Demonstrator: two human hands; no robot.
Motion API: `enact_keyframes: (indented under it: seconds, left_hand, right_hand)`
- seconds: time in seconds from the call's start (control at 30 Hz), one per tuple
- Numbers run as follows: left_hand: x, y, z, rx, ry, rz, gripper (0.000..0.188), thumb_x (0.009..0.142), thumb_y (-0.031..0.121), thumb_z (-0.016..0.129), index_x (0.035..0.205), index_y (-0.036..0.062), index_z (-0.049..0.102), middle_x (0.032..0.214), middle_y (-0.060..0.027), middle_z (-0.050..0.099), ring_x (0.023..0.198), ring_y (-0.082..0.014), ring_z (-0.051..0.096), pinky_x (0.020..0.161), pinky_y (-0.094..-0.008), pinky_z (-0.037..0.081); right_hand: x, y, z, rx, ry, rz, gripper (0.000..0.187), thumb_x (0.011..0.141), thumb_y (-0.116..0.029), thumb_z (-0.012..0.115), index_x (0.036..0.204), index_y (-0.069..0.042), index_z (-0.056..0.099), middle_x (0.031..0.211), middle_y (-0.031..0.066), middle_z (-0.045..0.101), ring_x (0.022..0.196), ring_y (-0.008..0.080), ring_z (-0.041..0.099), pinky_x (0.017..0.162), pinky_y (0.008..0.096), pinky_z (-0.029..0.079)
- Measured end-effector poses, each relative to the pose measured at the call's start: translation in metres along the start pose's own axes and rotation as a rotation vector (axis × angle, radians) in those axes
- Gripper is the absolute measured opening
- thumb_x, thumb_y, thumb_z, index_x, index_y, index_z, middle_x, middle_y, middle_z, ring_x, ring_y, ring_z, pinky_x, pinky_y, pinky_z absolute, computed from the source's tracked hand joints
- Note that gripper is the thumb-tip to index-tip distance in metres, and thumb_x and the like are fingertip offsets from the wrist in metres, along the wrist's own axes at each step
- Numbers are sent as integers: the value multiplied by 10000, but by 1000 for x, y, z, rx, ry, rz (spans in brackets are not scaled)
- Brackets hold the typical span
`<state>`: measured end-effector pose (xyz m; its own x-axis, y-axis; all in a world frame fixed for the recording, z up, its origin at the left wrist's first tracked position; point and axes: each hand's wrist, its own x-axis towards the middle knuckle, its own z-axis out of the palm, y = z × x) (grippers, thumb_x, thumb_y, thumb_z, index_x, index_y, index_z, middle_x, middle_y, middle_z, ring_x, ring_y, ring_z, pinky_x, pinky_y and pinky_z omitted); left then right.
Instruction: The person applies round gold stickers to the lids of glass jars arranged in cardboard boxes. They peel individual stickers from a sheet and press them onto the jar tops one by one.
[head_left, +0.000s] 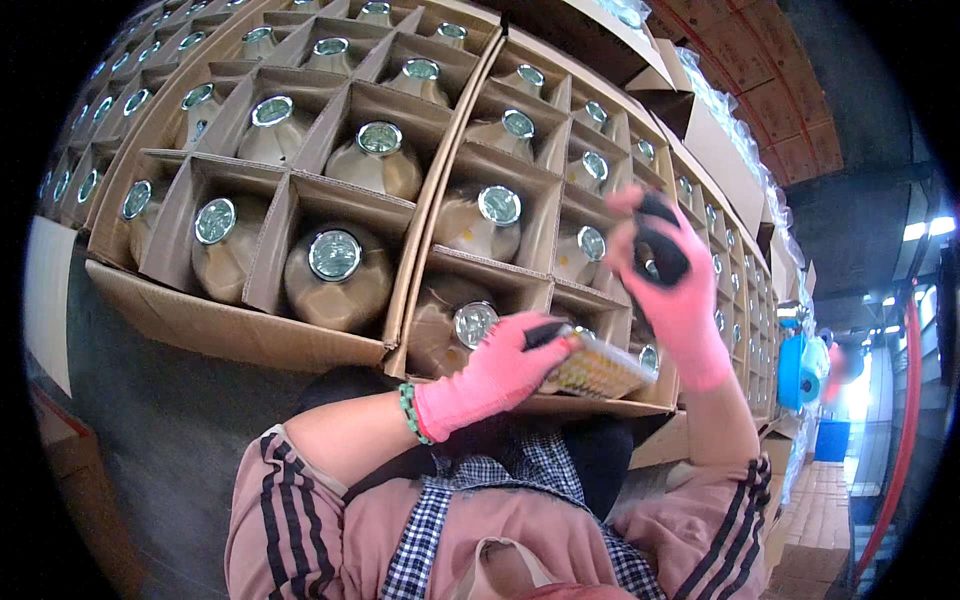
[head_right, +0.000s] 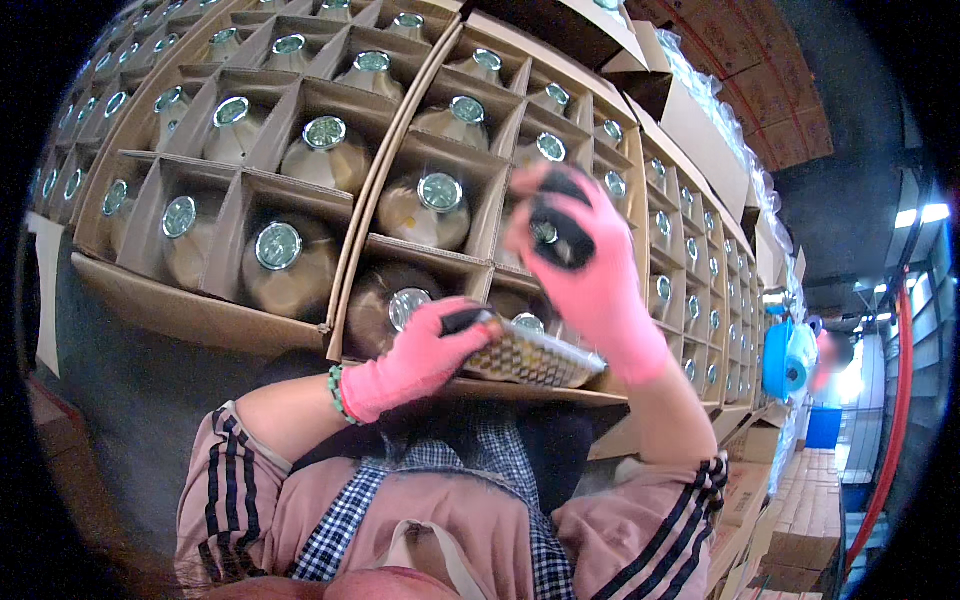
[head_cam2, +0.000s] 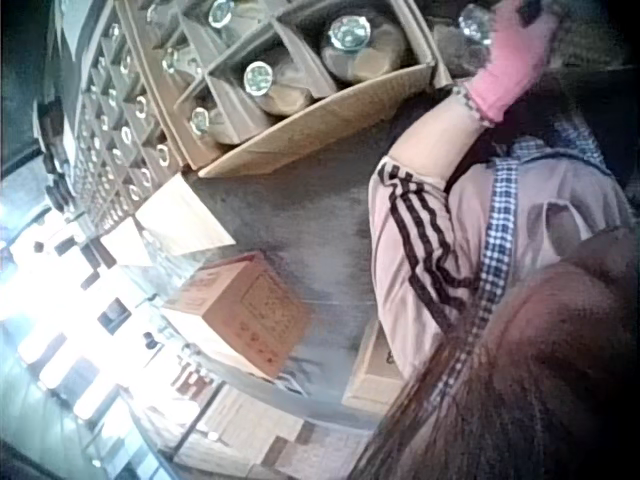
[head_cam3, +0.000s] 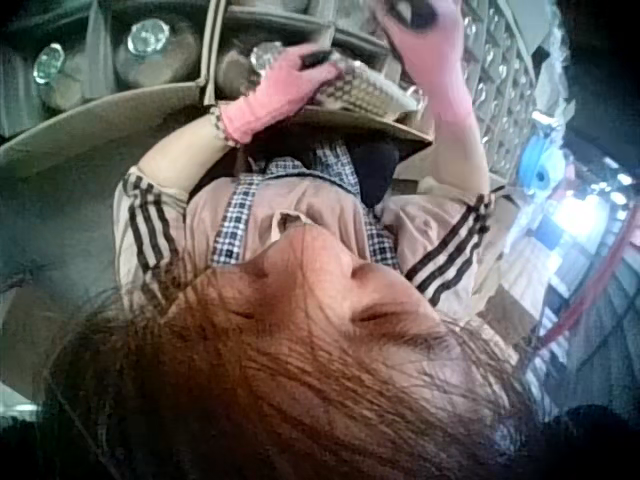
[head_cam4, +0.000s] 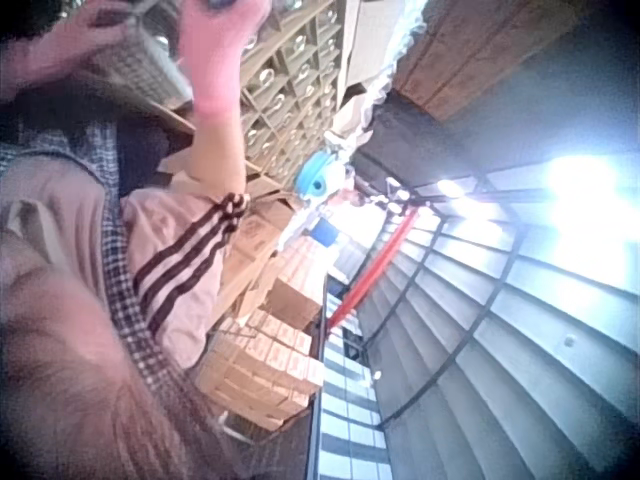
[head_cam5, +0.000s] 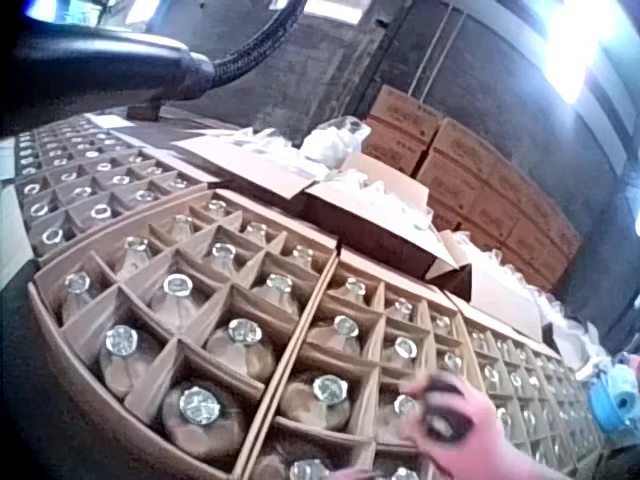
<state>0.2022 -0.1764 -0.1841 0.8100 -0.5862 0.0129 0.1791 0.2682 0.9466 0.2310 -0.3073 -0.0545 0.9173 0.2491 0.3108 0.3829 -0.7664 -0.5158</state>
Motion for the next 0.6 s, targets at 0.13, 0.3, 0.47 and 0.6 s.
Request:
enact_keyframes:
  seconds: [0.13,0.3,0.47,0.6]
  left_hand:
    - [-1,0,6,220,-83,146,286,746,252,595,888,3,600,836,-149,591,781,-209,571,703,-300,434]
    - [1,2,6,152,-76,32,292,755,262,602,897,7,600,823,-144,593,752,-188,563,668,-297,434]
    - [-3,4,5,100,3,100,280,767,256,598,889,4,593,783,-138,580,714,-200,553,642,-295,428]
    - [-4,0,7,92,31,178,267,767,248,596,870,2,593,771,-143,572,705,-222,548,635,-307,426]
  right_hand:
    - [84,70,41,-218,-5,-29,161,641,-160,654,762,-65,605,1052,95,534,981,291,476,860,337,373]
    - [154,130,88,-761,-368,56,184,689,-215,584,844,-123,618,1274,112,355,1151,374,322,933,502,273]
    - [180,143,114,-977,-667,131,309,704,-200,543,1002,-126,580,1333,121,274,1231,382,202,989,467,229]
    - [182,129,116,-1049,-702,28,356,687,-200,569,1029,-101,563,1274,141,340,1207,363,258,983,446,243]
